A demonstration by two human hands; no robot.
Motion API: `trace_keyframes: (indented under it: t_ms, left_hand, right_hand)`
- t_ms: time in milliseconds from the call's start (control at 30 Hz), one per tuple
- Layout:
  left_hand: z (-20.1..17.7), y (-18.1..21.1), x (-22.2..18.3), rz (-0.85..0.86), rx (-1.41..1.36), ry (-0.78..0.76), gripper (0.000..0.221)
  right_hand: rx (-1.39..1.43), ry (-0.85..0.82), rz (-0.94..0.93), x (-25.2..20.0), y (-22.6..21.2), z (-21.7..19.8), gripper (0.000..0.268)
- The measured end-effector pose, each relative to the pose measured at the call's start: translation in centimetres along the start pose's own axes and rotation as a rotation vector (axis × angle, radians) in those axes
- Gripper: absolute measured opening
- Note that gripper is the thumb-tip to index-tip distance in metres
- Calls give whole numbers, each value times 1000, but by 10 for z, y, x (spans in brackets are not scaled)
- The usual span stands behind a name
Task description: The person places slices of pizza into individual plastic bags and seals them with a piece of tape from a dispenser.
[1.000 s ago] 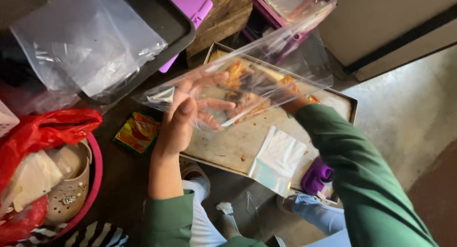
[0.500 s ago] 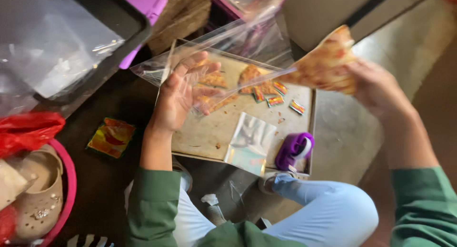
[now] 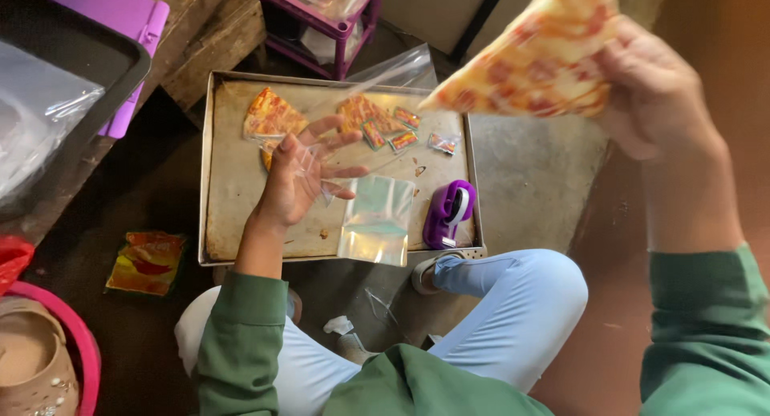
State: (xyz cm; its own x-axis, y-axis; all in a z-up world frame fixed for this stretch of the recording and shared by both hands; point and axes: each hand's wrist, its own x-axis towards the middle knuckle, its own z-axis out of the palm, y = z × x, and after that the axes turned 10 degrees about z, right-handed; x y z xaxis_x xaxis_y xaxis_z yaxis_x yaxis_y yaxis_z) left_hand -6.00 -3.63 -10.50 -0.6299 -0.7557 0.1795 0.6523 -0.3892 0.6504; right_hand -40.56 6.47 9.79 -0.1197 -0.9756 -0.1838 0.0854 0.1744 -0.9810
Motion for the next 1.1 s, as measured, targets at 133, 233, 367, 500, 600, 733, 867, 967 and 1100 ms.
trace_keyframes:
  t_ms: [133, 233, 367, 500, 600, 733, 867, 967, 1100]
  left_hand:
    - [-4, -9, 0, -30, -44, -6, 83]
    - [-5, -11, -1, -27, -52, 13, 81]
    - [-17, -18, 4, -66, 47, 26, 87]
    - [-12, -19, 5, -79, 87, 51, 91]
    - [-9, -19, 6, -73, 107, 43, 84]
    - [-12, -26, 7, -67, 114, 31, 85]
    - [-10, -28, 6, -69, 119, 18, 85]
    - [-10, -28, 6, -60, 105, 13, 84]
    - [-9, -30, 7, -52, 89, 12, 80]
  right_hand:
    - [22, -170, 108, 11, 25, 1, 48]
    - [-43, -174, 212, 12, 27, 17, 51]
    - [-71, -308, 193, 24, 42, 15, 41]
    - [-150, -366, 236, 23, 34, 26, 42]
    - [-212, -374, 264, 22, 31, 28, 41]
    - [-293, -345, 301, 25, 39, 19, 40]
    - [-313, -345, 358, 17, 32, 31, 39]
    - [-317, -347, 361, 21, 36, 29, 39]
    - [-302, -318, 362, 17, 33, 30, 40]
